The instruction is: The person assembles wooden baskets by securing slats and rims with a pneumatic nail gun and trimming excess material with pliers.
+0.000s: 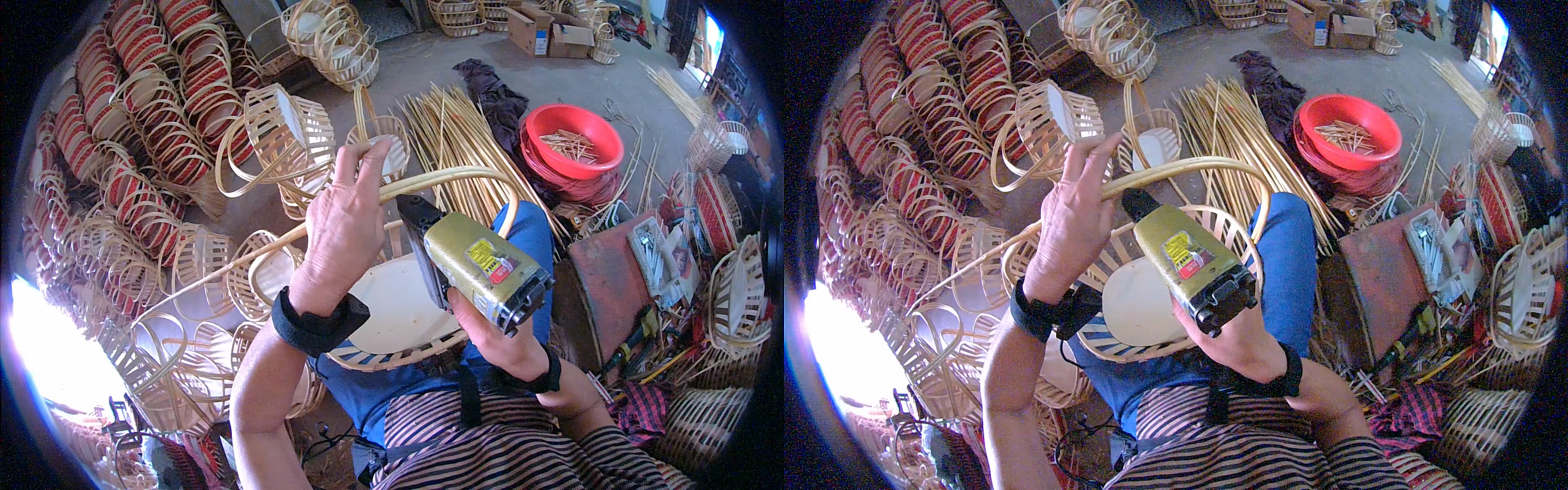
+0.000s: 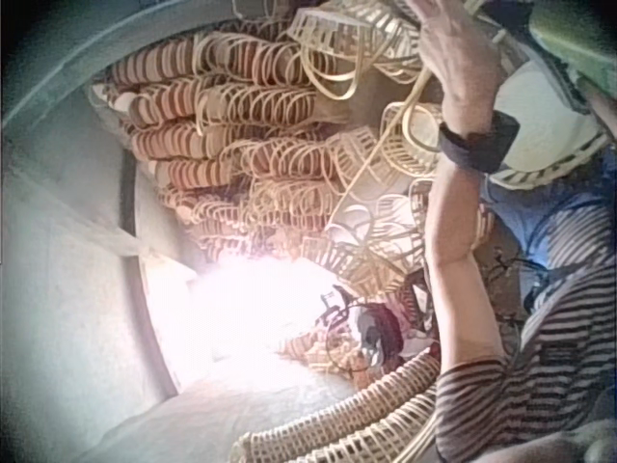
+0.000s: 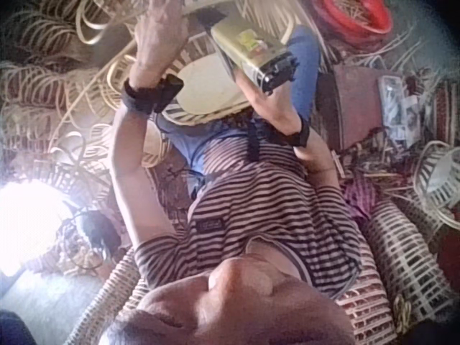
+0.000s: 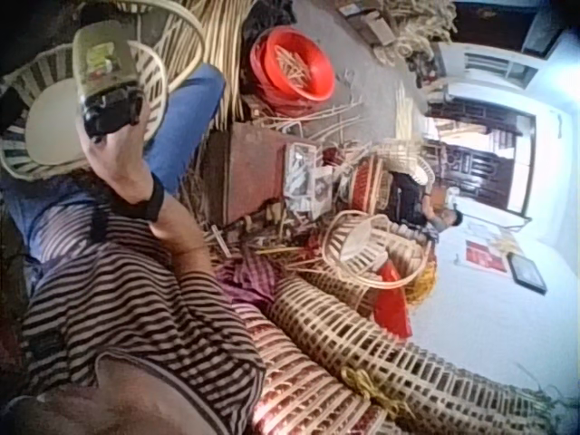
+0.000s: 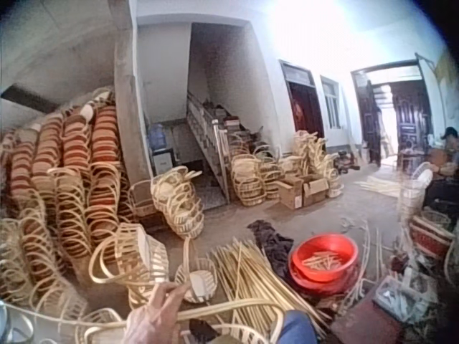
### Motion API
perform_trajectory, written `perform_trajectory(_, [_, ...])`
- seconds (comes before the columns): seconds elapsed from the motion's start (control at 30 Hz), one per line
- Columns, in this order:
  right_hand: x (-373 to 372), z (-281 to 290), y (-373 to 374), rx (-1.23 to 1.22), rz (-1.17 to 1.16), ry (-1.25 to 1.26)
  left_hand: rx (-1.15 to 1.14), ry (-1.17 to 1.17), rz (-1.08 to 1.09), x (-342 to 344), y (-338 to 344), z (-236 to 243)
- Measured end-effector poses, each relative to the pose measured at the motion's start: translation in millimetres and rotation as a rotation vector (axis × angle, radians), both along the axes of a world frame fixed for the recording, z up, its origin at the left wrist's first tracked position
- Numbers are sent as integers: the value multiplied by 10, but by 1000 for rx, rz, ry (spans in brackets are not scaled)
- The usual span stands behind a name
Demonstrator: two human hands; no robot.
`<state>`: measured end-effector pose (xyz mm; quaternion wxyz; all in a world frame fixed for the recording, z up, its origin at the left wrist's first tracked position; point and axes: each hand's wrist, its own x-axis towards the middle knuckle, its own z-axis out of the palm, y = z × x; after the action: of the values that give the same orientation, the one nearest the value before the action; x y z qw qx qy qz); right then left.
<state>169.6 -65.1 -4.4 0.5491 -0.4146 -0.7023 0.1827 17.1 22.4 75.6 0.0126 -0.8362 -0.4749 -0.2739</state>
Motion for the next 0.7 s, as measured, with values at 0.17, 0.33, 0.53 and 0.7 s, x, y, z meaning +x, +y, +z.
perform_trajectory(0.17, [10,132,62,-389,67,302,128,299,-273,-288,119,161])
perform_trajectory(0.33, [299,461,435,-308,110,284,-504,196,98,-1103,7,602])
perform_trajectory(0.53, [563,848,464,-283,172,130,169,-20,196,-640,-8,-62])
perform_trajectory(0.7, [286,526,178,-393,231,378,269,-144,175,-394,-114,-154])
